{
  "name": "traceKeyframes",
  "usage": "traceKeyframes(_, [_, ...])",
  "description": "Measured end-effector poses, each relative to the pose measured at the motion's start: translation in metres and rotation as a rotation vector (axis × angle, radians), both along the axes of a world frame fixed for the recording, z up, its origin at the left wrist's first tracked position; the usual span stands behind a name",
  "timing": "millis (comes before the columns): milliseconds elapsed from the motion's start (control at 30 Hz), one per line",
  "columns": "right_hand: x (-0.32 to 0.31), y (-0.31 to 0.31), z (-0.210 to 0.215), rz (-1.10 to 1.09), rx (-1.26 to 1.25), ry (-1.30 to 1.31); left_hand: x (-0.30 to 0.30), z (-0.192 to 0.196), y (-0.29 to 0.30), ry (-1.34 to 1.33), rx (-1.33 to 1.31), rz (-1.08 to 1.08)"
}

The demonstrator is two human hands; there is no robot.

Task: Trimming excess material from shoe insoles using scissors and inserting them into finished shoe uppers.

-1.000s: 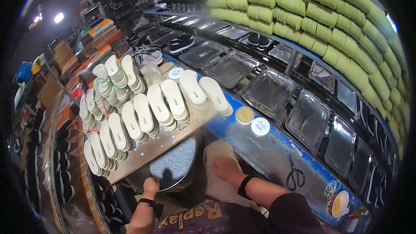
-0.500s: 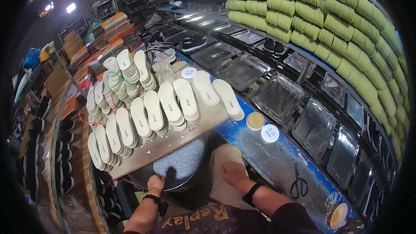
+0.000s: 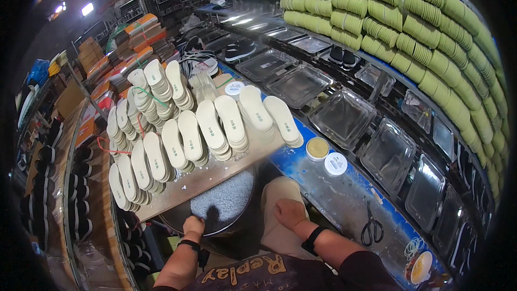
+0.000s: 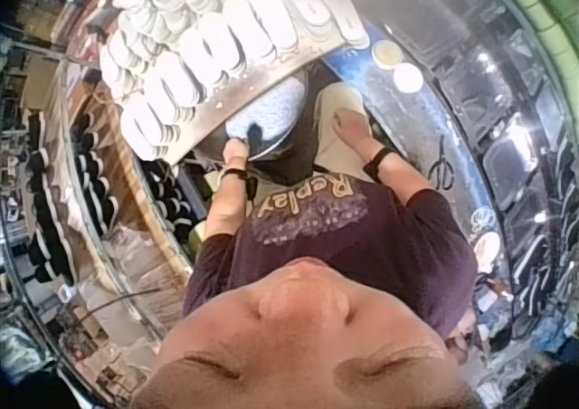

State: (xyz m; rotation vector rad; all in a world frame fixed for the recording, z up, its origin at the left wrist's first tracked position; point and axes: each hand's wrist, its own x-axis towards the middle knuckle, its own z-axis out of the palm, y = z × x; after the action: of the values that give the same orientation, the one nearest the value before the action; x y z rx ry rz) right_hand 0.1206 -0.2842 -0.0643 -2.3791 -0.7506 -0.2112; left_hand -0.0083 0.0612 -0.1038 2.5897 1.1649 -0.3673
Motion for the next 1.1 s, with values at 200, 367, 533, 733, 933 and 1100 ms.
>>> traceKeyframes(200, [0.001,-0.002,-0.01,-0.004,-0.002,-0.028,0.002,0.004,-0.001,-0.004,-0.015,-0.006])
traceKeyframes(367, [0.0,0.002,-0.002,-0.01,-0.021,0.048,-0.002,-0.003,0.003,0.004,0.014,0.017])
traceKeyframes(533, [-0.001,0.0,0.001,-0.009,-0.019,0.02,0.001,0.005,-0.001,0.002,-0.012,0.009])
traceKeyframes(733, [0.001,0.001,-0.001,-0.012,-0.028,0.005,0.002,0.006,0.0,0.011,-0.019,0.005])
traceKeyframes(933, [-0.001,0.002,0.004,-0.004,0.0,0.009,0.0,0.003,0.002,0.017,-0.01,-0.013])
traceKeyframes(1100, [-0.001,0.002,0.002,-0.008,0.03,-0.007,0.002,0.009,-0.003,0.016,-0.018,0.005])
